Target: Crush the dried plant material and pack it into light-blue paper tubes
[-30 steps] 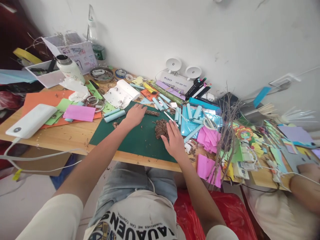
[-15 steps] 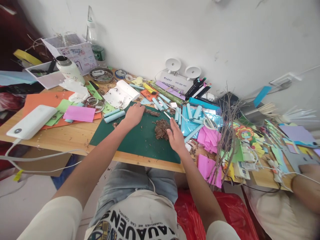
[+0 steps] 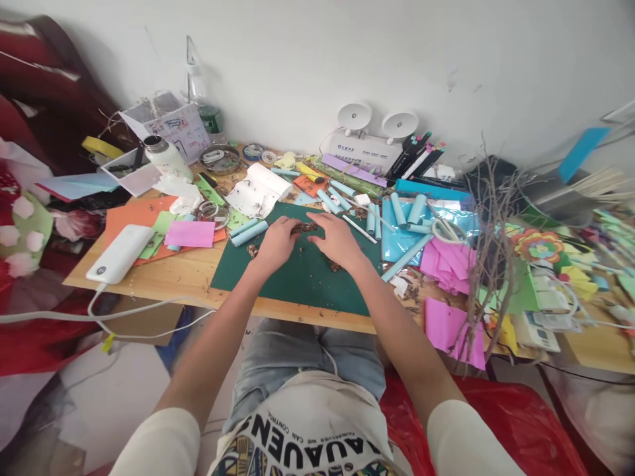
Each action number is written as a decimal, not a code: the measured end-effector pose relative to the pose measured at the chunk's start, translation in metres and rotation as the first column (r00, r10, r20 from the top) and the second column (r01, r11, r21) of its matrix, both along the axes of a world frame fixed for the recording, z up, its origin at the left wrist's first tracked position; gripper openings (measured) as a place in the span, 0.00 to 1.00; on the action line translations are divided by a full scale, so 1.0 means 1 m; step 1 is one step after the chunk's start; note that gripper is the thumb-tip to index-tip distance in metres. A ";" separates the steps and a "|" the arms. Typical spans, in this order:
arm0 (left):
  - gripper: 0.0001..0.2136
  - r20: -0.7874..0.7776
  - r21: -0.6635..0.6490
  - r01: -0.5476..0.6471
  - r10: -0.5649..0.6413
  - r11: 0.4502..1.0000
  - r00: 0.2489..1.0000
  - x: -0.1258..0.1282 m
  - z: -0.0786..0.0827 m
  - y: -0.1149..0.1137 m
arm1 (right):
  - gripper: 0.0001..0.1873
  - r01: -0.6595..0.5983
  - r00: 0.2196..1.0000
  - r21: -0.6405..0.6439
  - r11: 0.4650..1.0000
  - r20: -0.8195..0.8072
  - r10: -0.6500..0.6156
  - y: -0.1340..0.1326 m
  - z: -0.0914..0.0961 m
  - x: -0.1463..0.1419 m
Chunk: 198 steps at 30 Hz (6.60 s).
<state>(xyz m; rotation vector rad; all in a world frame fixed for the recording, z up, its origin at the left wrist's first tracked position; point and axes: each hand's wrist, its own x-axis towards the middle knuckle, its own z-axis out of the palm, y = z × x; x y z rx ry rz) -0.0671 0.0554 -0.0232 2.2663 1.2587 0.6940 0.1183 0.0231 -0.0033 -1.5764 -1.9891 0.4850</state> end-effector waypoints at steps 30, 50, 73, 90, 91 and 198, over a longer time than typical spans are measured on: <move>0.13 0.574 -0.489 -0.146 0.443 0.860 0.689 -0.026 -0.028 -0.036 | 0.17 0.141 0.988 0.032 0.989 -0.060 -0.139 -0.050 -0.021 -0.022; 0.07 -0.490 0.097 0.231 -0.156 0.968 0.858 -0.013 -0.032 -0.078 | 0.12 -0.181 0.803 -0.311 0.933 0.500 0.323 0.019 -0.002 -0.036; 0.21 0.673 -0.723 0.230 0.590 0.651 0.447 0.009 -0.024 -0.039 | 0.11 0.086 0.975 0.045 0.995 -0.207 -0.075 -0.015 -0.020 -0.045; 0.19 0.665 -0.639 0.123 0.465 0.759 0.584 0.014 -0.027 -0.044 | 0.09 0.280 0.768 -0.042 0.959 -0.590 -0.250 -0.050 -0.047 -0.038; 0.19 0.670 -0.623 0.118 0.449 0.773 0.591 0.014 -0.027 -0.044 | 0.08 0.285 0.787 -0.016 0.958 -0.567 -0.244 -0.052 -0.047 -0.038; 0.19 0.660 -0.749 0.310 0.614 0.586 0.433 0.026 -0.031 -0.046 | 0.12 0.154 0.982 0.209 0.966 -0.139 -0.126 -0.049 -0.039 -0.027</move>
